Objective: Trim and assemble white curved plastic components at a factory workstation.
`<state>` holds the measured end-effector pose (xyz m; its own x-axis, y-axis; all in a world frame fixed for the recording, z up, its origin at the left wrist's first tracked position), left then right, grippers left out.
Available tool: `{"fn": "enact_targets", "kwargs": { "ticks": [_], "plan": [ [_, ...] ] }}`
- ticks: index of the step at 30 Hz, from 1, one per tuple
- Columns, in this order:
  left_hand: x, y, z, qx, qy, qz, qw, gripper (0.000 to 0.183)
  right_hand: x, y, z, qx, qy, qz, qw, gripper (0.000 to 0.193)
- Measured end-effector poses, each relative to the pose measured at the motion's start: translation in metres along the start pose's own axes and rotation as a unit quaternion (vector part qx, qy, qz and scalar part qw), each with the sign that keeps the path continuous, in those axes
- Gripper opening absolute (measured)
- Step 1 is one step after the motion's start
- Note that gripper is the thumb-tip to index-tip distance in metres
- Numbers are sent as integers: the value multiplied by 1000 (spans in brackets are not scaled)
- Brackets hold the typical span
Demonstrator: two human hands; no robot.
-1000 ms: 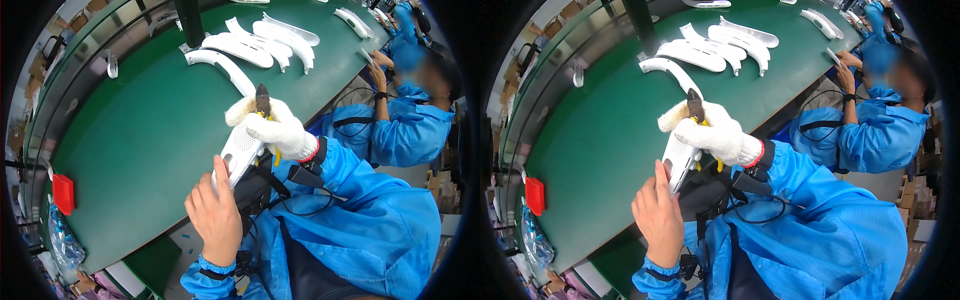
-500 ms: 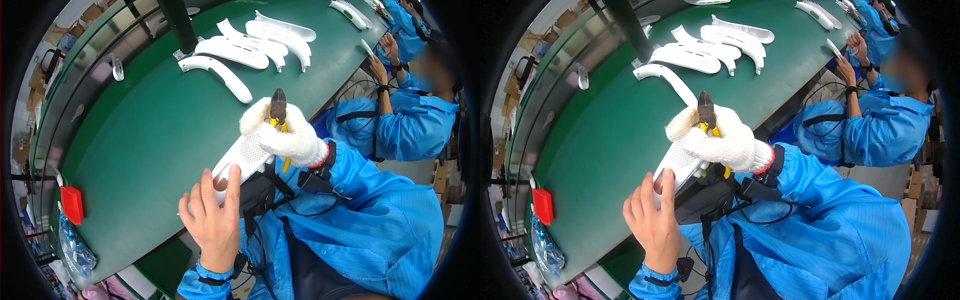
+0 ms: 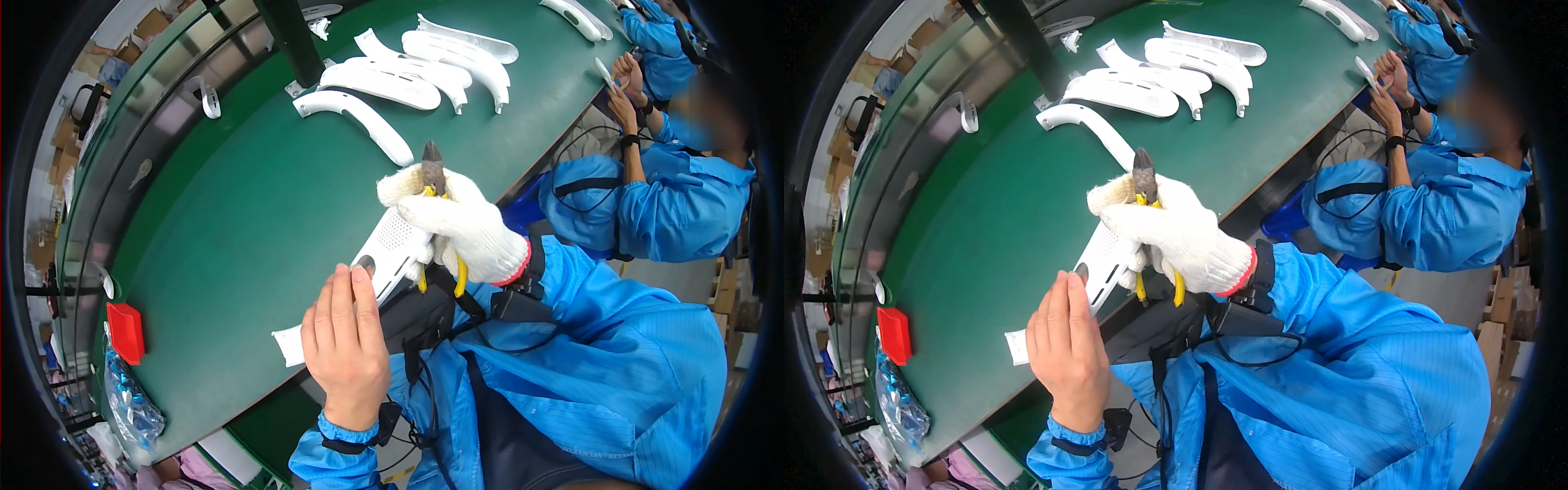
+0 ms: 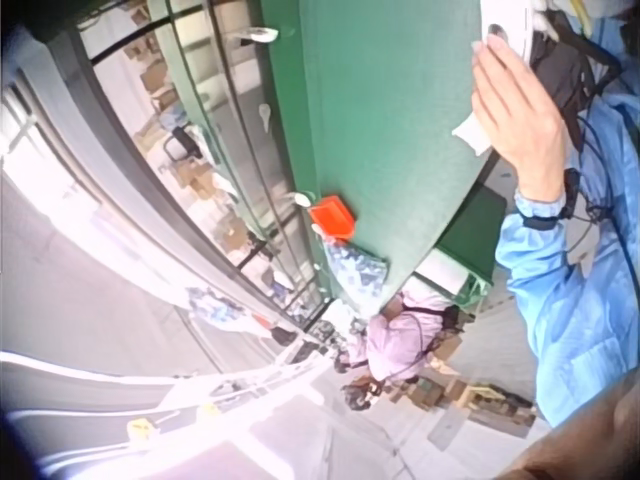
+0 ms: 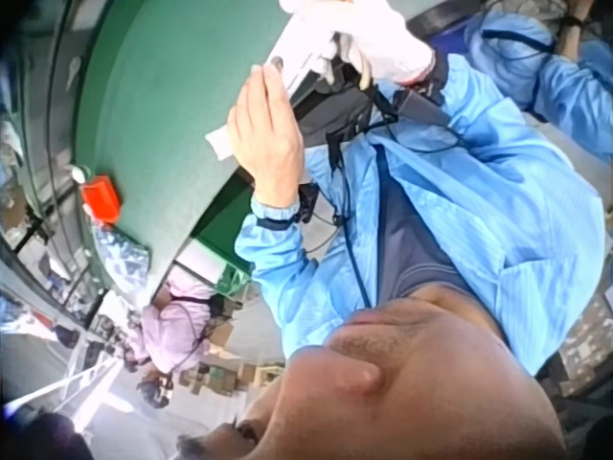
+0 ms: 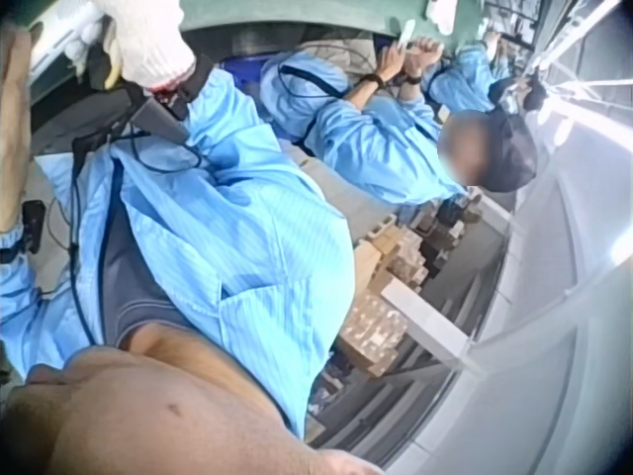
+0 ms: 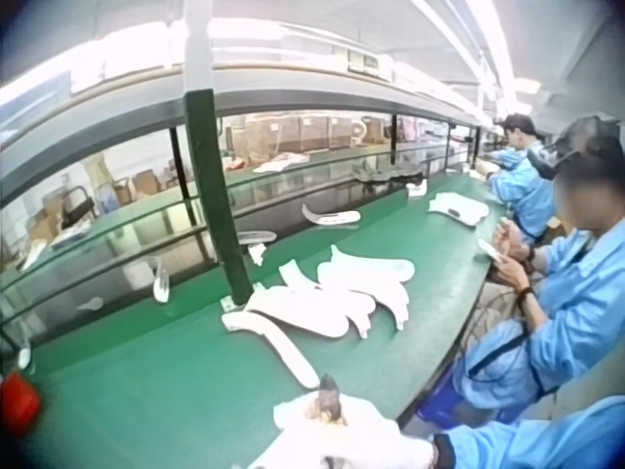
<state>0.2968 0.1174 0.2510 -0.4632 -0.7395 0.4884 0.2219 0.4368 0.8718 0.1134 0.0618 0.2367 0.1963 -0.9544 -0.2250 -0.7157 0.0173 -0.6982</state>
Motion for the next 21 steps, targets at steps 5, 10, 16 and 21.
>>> {"fn": "enact_targets", "kwargs": {
  "ticks": [5,10,16,21],
  "plan": [
    [5,4,-4,-25,-22,4,999,37,5,-1,0,-4,-12,-2,1000,30],
    [5,-2,-16,-40,3,13,999,43,9,-9,-2,7,-42,-11,999,28],
    [14,-9,-69,-53,67,14,996,39,29,-8,5,26,-75,-28,996,28],
    [47,-30,-154,18,82,47,995,30,30,-2,13,-86,-65,-52,993,21]
  ]
}}
Point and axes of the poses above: each hand's wrist, its own x-axis towards the middle knuckle, its own y-axis out of the back of the hand, z = x × y, the point moved 1 cm from there along x, towards the middle knuckle, and after that the axes turned 3 degrees about x, right-handed, at the moved point
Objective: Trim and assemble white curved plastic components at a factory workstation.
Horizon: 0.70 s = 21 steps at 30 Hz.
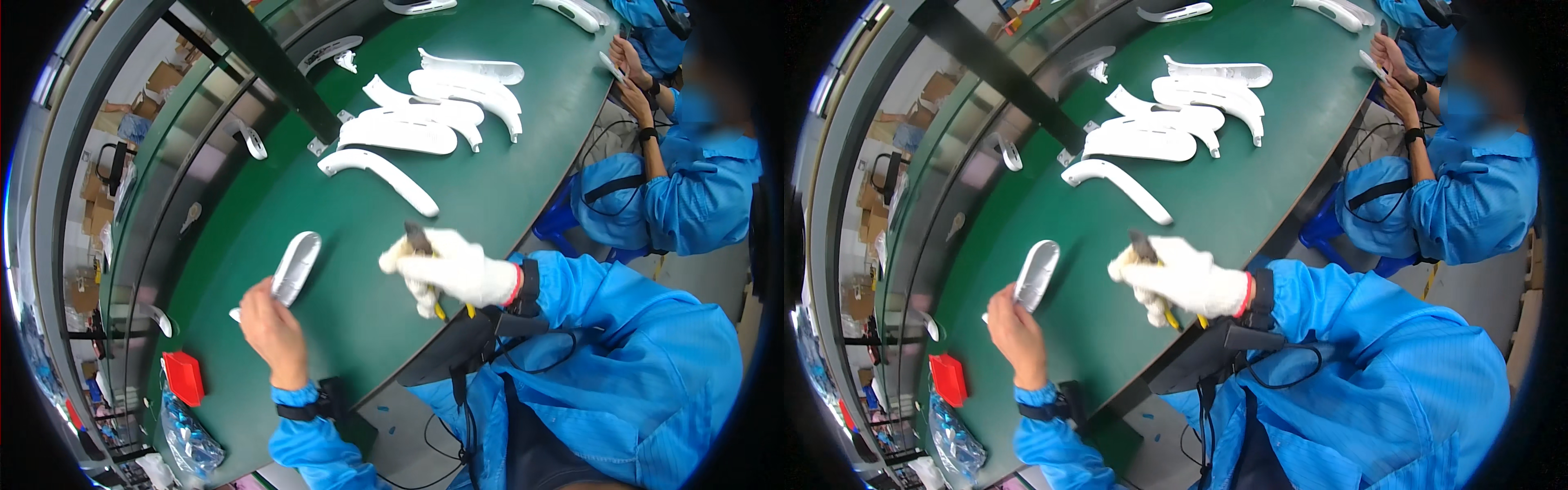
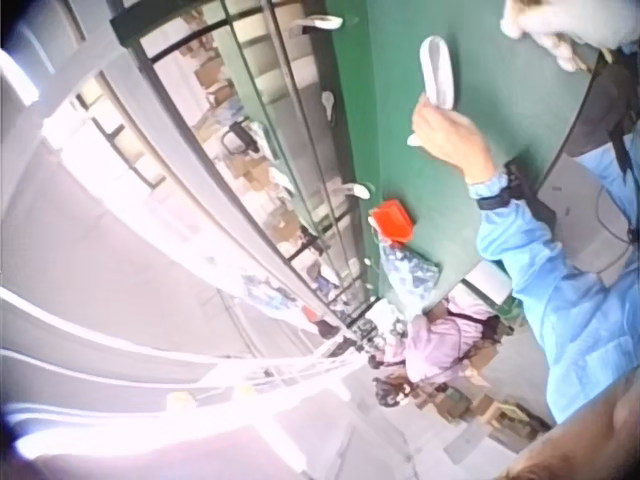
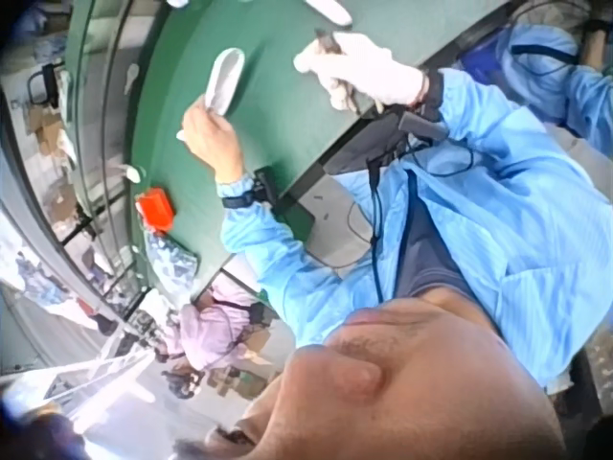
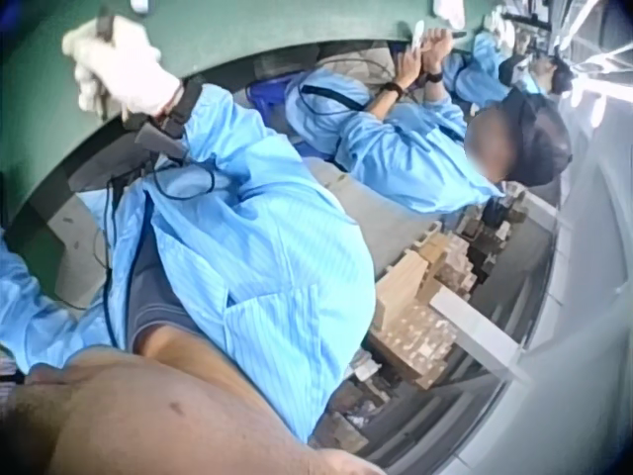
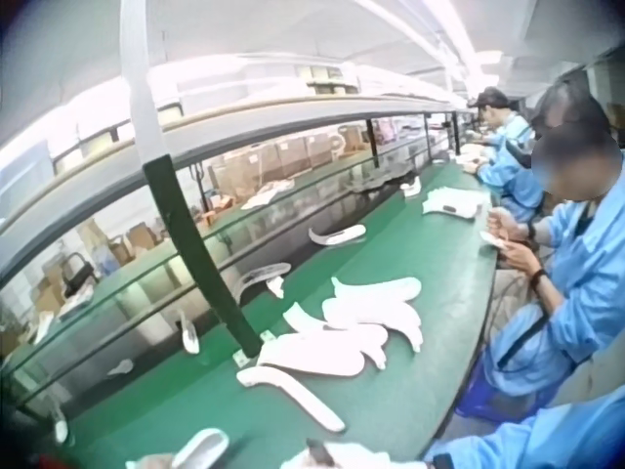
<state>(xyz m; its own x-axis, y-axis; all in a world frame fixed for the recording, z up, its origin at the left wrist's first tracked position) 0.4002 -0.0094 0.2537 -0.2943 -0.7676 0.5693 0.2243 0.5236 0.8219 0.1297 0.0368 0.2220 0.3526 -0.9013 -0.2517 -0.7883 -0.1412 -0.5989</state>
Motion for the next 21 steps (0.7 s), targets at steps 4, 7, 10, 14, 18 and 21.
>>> {"fn": "enact_targets", "kwargs": {
  "ticks": [4,7,10,14,18,21],
  "plan": [
    [47,-33,-80,91,-11,-7,996,25,0,0,0,-7,-27,-18,999,19],
    [90,-63,-118,159,-10,-22,987,24,-2,1,-4,4,-37,-28,999,18],
    [114,-86,-152,176,7,-43,983,24,1,5,-1,29,-40,-61,997,19],
    [126,-117,-149,149,23,-65,986,46,2,10,-5,25,-62,-67,995,22],
    [169,-144,-97,30,-70,-49,996,55,5,14,-9,-5,-63,-55,997,24],
    [201,-166,-54,16,-67,-116,991,56,5,14,-11,0,-62,-48,997,23]
  ]
}}
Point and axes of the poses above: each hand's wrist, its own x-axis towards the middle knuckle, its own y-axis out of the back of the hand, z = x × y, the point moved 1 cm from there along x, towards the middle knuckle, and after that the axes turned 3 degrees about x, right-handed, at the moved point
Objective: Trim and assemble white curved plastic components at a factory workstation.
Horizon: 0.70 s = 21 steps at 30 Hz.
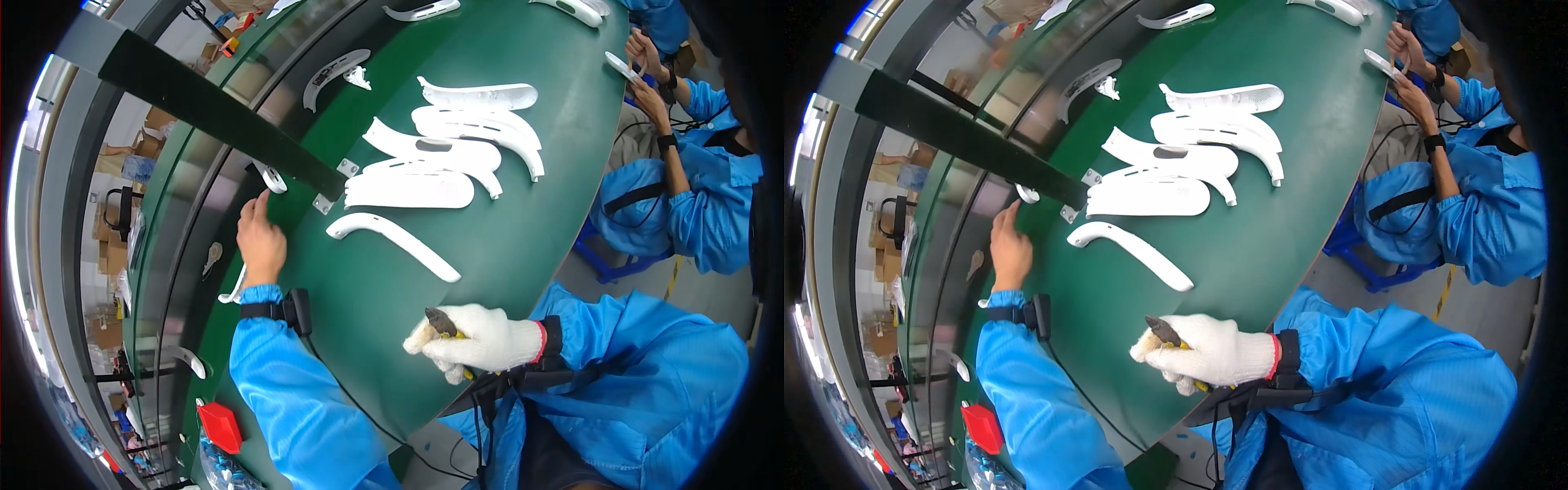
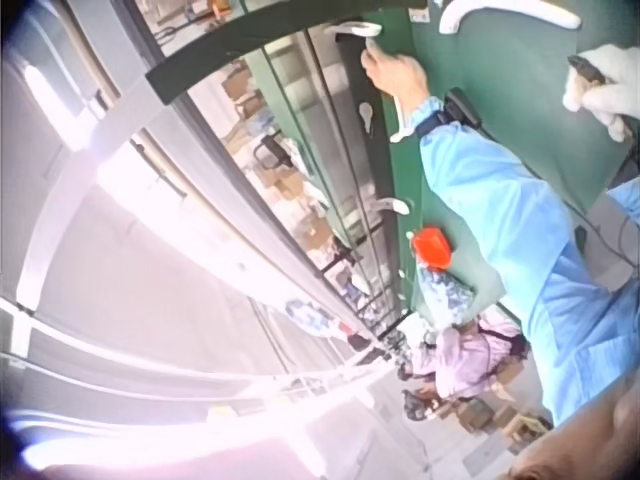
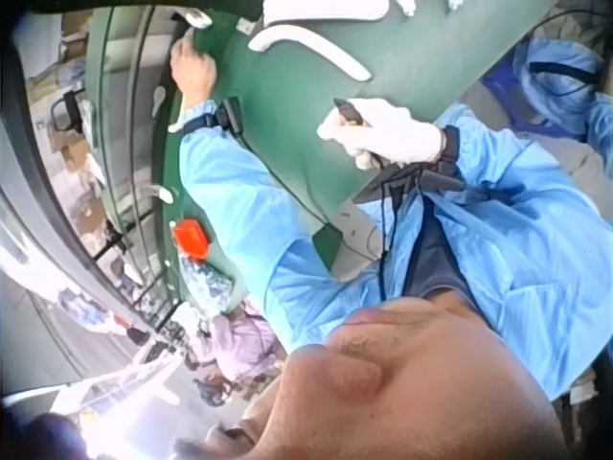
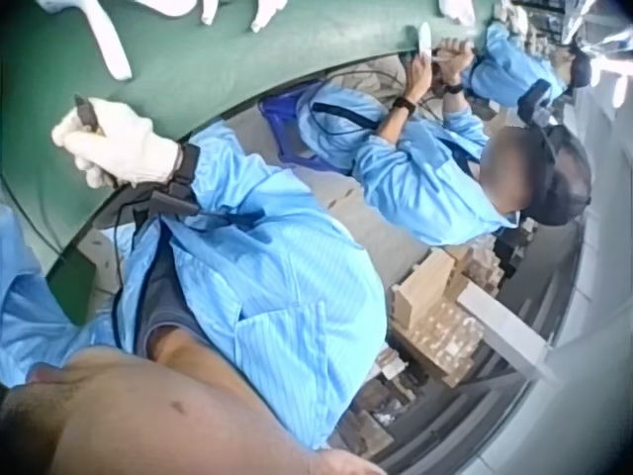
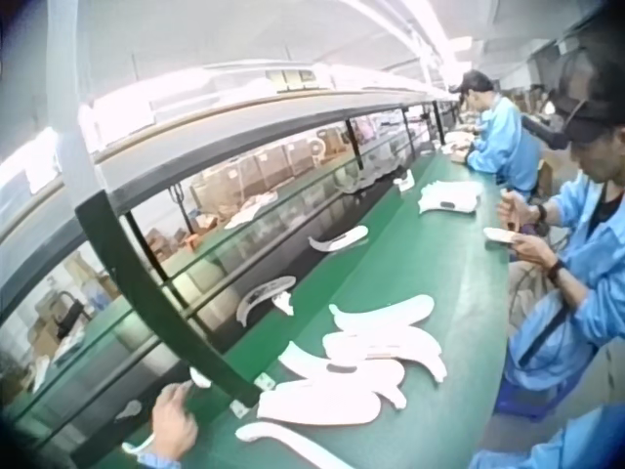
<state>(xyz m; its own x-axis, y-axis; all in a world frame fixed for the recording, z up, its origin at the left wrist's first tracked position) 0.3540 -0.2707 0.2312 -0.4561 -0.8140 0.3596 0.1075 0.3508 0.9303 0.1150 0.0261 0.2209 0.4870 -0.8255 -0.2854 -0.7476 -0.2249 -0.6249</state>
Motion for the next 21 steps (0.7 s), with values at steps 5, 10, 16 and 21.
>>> {"fn": "enact_targets", "kwargs": {
  "ticks": [5,10,16,21],
  "plan": [
    [34,-23,20,70,72,-130,986,53,-2,-2,-1,-1,-13,-28,1000,22],
    [39,-19,2,-83,75,75,991,42,-1,1,-3,-8,-1,-32,999,21],
    [0,73,-15,-341,226,181,894,28,2,1,6,8,5,-19,1000,21],
    [-82,124,-36,-488,273,203,804,22,0,-6,7,9,41,-22,999,17]
  ]
}}
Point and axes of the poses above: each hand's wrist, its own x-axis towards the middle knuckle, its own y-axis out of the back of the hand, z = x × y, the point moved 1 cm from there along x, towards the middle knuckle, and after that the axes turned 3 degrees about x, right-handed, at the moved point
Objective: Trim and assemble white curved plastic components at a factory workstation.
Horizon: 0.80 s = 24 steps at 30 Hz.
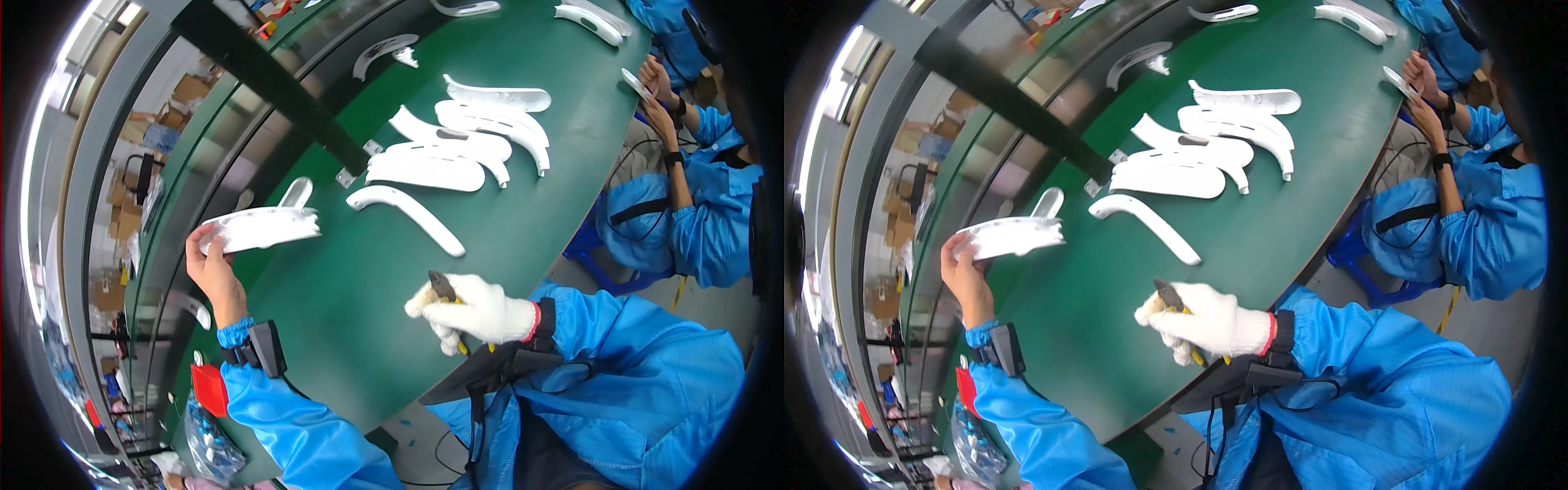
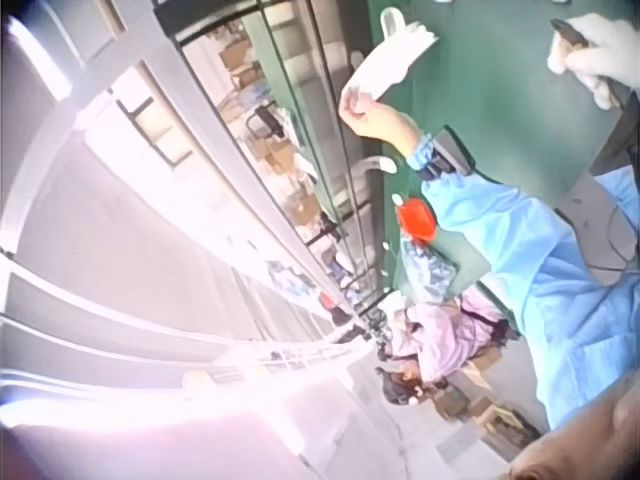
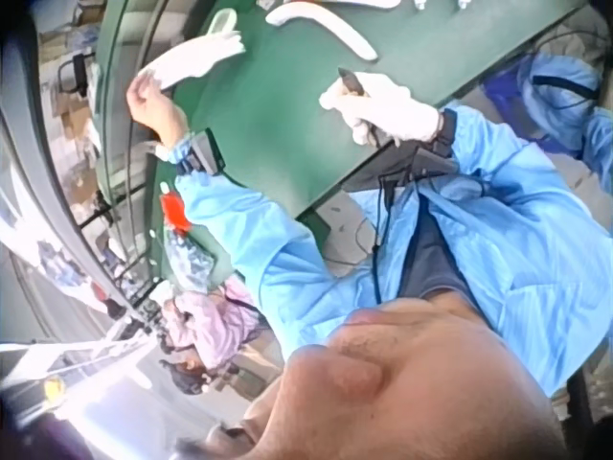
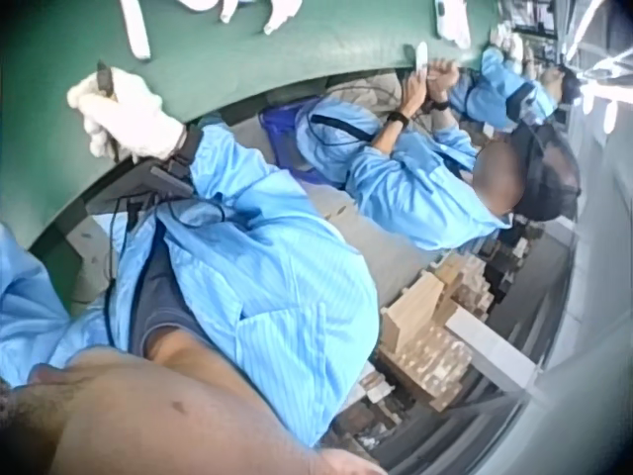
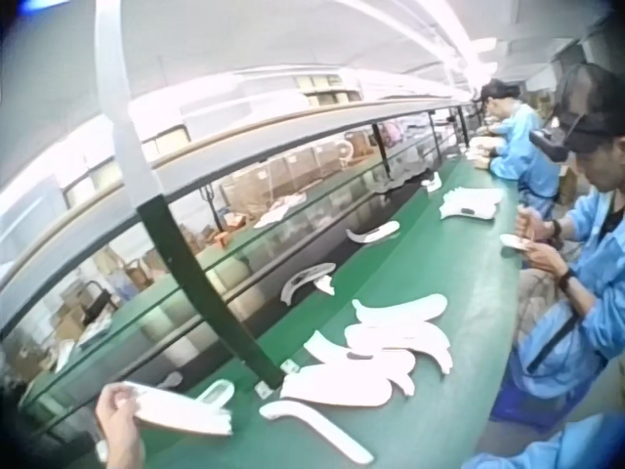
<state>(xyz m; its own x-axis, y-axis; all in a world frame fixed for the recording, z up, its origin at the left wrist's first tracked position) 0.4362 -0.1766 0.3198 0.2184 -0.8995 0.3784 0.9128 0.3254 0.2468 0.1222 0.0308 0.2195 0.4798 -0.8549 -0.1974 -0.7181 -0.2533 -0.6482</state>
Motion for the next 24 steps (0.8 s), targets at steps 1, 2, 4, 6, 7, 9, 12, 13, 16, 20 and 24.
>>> {"fn": "enact_targets", "kwargs": {
  "ticks": [1,2,4,6,7,9,12,13,16,20,24],
  "plan": [
    [-16,18,2,-15,32,-27,999,24,0,-2,1,-18,8,1,1000,17],
    [-33,30,4,-35,69,-43,996,25,-2,-4,0,-26,14,7,1000,17],
    [-71,35,1,-66,133,-100,984,25,-1,-4,2,-16,19,24,999,20],
    [-106,31,-19,-89,204,-188,957,22,3,2,10,-10,26,43,999,23],
    [-126,24,-23,-85,244,-227,939,21,2,2,9,-5,26,49,998,23],
    [-159,10,-31,-92,252,-279,922,15,3,0,10,10,15,60,998,23],
    [-182,-8,-44,-17,190,-298,935,11,3,-4,11,10,18,67,998,22],
    [-187,-4,-41,28,163,-299,940,11,4,-10,12,14,16,58,998,22],
    [-194,-18,-29,152,-25,-209,966,19,4,-10,14,8,34,64,997,22],
    [-225,-16,0,262,-58,-98,958,36,4,-4,18,-8,64,71,995,23],
    [-292,-1,27,305,20,-74,949,34,2,-7,17,-25,75,83,993,29]
  ]
}}
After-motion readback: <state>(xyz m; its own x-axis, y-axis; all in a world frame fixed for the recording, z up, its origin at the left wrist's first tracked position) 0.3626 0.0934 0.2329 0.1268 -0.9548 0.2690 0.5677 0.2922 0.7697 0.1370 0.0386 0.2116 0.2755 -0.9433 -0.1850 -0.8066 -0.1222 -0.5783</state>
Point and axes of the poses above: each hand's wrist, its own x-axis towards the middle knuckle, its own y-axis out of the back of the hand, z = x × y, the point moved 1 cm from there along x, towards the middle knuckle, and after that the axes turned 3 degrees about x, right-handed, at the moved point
